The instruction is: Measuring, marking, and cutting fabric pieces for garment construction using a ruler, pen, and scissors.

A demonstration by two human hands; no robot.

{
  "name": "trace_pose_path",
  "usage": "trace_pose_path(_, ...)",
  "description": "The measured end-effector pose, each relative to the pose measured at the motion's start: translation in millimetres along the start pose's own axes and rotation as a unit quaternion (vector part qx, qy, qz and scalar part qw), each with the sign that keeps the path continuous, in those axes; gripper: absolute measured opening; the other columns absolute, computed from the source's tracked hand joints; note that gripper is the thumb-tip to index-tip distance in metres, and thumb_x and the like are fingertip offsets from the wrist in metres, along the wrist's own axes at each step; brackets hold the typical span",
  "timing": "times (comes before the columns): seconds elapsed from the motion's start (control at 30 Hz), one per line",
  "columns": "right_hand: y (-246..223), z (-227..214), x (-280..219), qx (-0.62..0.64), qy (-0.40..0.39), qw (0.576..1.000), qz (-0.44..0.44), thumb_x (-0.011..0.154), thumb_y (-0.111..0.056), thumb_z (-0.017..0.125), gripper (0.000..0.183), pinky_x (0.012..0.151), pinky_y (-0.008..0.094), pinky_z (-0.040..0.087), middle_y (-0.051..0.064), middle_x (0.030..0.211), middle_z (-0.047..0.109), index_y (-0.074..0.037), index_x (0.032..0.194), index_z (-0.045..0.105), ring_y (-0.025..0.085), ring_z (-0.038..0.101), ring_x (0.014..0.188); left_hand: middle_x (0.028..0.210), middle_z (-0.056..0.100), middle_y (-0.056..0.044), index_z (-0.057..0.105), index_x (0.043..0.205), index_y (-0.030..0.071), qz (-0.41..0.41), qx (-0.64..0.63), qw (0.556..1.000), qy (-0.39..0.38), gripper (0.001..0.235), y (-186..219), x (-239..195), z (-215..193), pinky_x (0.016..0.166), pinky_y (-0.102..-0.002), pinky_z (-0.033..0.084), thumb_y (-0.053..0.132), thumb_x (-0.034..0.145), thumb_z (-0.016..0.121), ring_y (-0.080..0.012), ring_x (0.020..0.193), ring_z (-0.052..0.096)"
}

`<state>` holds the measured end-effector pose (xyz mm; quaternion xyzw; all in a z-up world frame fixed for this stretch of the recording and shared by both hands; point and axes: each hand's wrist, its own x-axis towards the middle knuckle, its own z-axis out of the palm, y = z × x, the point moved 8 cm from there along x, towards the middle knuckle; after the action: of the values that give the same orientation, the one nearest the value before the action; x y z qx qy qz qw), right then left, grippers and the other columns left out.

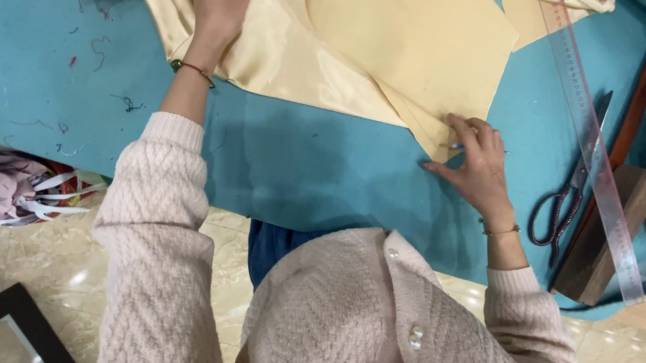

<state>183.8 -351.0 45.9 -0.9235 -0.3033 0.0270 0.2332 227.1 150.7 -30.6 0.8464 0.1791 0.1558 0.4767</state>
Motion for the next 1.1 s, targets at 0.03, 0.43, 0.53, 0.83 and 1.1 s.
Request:
trace_pose_path(0.03, -7.6, 3.7, 0.3, -0.048, -0.021, 0.998, -0.014, 0.085, -0.042, 0.084, 0.073, 0.102, 0.049, 0.042, 0.014, 0.134, 0.052, -0.012, 0.146, 0.057, 0.034, 0.053, 0.116, 0.062, 0.029, 0.007, 0.026, 0.072, 0.021, -0.008, 0.002, 1.000, -0.002, 0.068, -10.1, 3.2, 8.2, 0.061, -0.029, 0.022, 0.019, 0.116, 0.078, -0.0066, 0.061, 0.026)
trace_pose_path(0.43, 39.5, -6.2, 20.1, 0.022, 0.051, 0.998, 0.011, 0.096, -0.033, 0.079, 0.059, 0.101, 0.043, 0.037, 0.015, 0.120, 0.059, 0.001, 0.140, 0.058, 0.034, 0.052, 0.110, 0.083, 0.058, -0.003, 0.060, 0.092, 0.007, 0.141, 0.014, 0.989, -0.039, 0.019, 39.8, -11.9, -4.5, 0.071, -0.034, 0.042, 0.007, 0.111, 0.061, -0.0152, 0.078, 0.053)
trace_pose_path(0.53, -1.3, 4.0, 14.2, -0.016, -0.030, 0.998, -0.059, 0.080, -0.046, 0.083, 0.082, 0.100, 0.041, 0.040, 0.014, 0.124, 0.060, -0.006, 0.147, 0.056, 0.033, 0.053, 0.109, 0.091, 0.053, -0.006, 0.052, 0.104, 0.005, 0.115, -0.026, 0.991, -0.066, 0.013, 71.7, -44.9, -16.3, 0.071, -0.032, 0.038, 0.007, 0.115, 0.045, -0.0161, 0.079, 0.048)
trace_pose_path(0.83, -26.1, -0.7, -20.6, 0.156, -0.181, 0.970, -0.055, 0.090, -0.014, 0.073, 0.005, 0.098, 0.040, 0.046, 0.006, 0.115, 0.073, -0.012, 0.094, 0.073, 0.028, 0.065, 0.113, 0.090, 0.067, -0.003, 0.066, 0.099, 0.011, -0.224, 0.165, 0.819, -0.502, 0.043, 19.0, -166.8, -37.7, 0.074, -0.033, 0.050, 0.048, 0.105, 0.045, -0.0174, 0.082, 0.060)
trace_pose_path(1.1, -32.5, -7.9, -92.2, 0.432, -0.416, 0.797, 0.070, 0.100, -0.025, 0.068, 0.033, 0.058, 0.026, 0.033, -0.003, 0.068, 0.045, -0.011, 0.073, 0.055, 0.009, 0.041, 0.061, 0.115, 0.075, 0.007, 0.072, 0.125, 0.022, -0.252, 0.112, 0.678, -0.681, 0.041, 47.8, -274.0, -112.9, 0.091, -0.020, 0.059, 0.042, 0.097, 0.051, -0.0060, 0.104, 0.072)
